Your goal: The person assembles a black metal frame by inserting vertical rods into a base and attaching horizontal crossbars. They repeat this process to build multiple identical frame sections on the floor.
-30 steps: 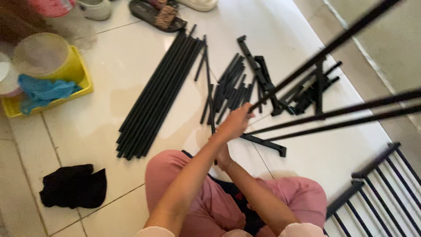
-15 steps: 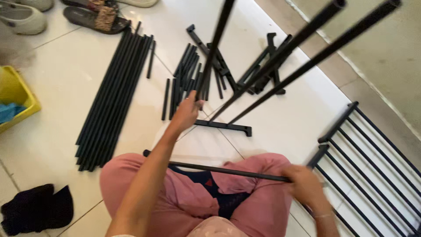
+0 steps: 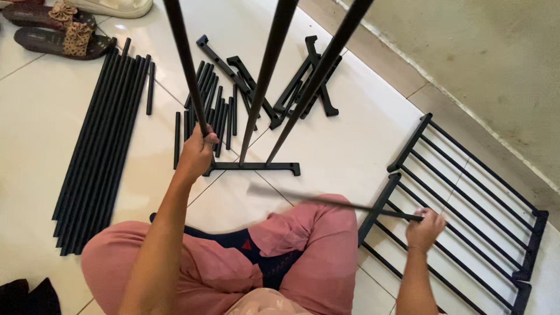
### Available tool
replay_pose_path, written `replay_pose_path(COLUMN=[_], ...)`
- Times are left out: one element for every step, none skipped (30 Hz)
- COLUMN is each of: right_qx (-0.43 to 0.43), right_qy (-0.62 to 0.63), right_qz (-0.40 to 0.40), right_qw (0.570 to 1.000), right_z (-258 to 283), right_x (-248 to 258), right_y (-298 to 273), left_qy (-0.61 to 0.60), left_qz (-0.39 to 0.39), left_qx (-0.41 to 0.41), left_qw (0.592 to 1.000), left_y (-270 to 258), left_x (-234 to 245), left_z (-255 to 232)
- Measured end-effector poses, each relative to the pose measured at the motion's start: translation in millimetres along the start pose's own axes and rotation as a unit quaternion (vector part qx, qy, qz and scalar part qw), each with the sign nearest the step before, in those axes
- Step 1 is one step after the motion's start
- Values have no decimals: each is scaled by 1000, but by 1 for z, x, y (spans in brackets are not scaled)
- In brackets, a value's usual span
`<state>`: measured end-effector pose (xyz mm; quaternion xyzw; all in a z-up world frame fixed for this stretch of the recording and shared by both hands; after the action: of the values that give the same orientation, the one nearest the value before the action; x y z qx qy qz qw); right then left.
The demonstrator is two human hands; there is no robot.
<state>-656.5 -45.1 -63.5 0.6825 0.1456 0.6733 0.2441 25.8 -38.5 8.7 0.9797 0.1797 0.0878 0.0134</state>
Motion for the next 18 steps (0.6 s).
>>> replay_pose_path(right_qx=[-30, -137, -242, -256, -266, -274, -280, -265, -251, -240, -228, -209, -190, -179, -167, -144, -121, -113], right_qy=[55, 119, 183, 275, 366, 453, 535, 572, 607, 610, 612, 622, 631, 645, 657, 653, 648, 630], right_qz=[-2, 38, 76, 95, 113, 129, 147, 159, 171, 209, 247, 282, 316, 341, 365, 381, 396, 420], right_qw=[998, 983, 950, 922, 884, 838, 784, 760, 734, 726, 716, 700, 682, 660, 637, 639, 639, 644], right_z=[0, -4, -1, 9, 22, 36, 54, 74, 96, 121, 147, 172, 198, 223, 246, 265, 281, 298], right_x=[-7, -20, -37, -48, -58, -67, -74, -79, -81, -84, -85, -84, -85, -89, -95, -102, -112, -125], right_y=[-5, -12, -18, -16, -11, -5, -2, 5, 11, 17, 21, 21, 21, 21, 19, 18, 14, 10], left_qy=[0, 6, 12, 18, 17, 15, 14, 19, 24, 29, 17, 5, -7, -2, 4, 9, 11, 13], left_qz=[4, 0, -5, -10, -8, -6, -2, -3, -3, -3, -3, -2, -2, -2, -2, -3, -1, 1], left_qx=[20, 18, 15, 12, 10, 8, 9, 11, 14, 16, 27, 39, 49, 39, 28, 18, 15, 13], left_qw=[1000, 1000, 1000, 1000, 1000, 1000, 1000, 1000, 1000, 999, 999, 999, 999, 999, 1000, 1000, 1000, 1000], left_y=[-1, -2, -2, -1, -1, -1, -2, -2, -2, -3, -5, -7, -7, -7, -7, -7, -7, -6], left_x=[-2, -4, -4, -3, -3, -3, -3, -2, -2, -3, -3, -2, -2, -3, -2, -2, -2, -2], left_z=[0, -2, -4, -5, -6, -6, -6, -5, -6, -8, -8, -9, -11, -13, -14, -15, -13, -11])
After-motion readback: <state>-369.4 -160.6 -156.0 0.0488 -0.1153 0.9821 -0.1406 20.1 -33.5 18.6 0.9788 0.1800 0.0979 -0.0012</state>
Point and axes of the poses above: each hand's wrist, its own y-axis towards the middle knuckle, its own x-axis out of the back of the hand, z = x × y, the point moved 5 cm from there along y, towards the middle knuckle, and after that the axes turned 9 degrees about -y, right-handed, at the moved point
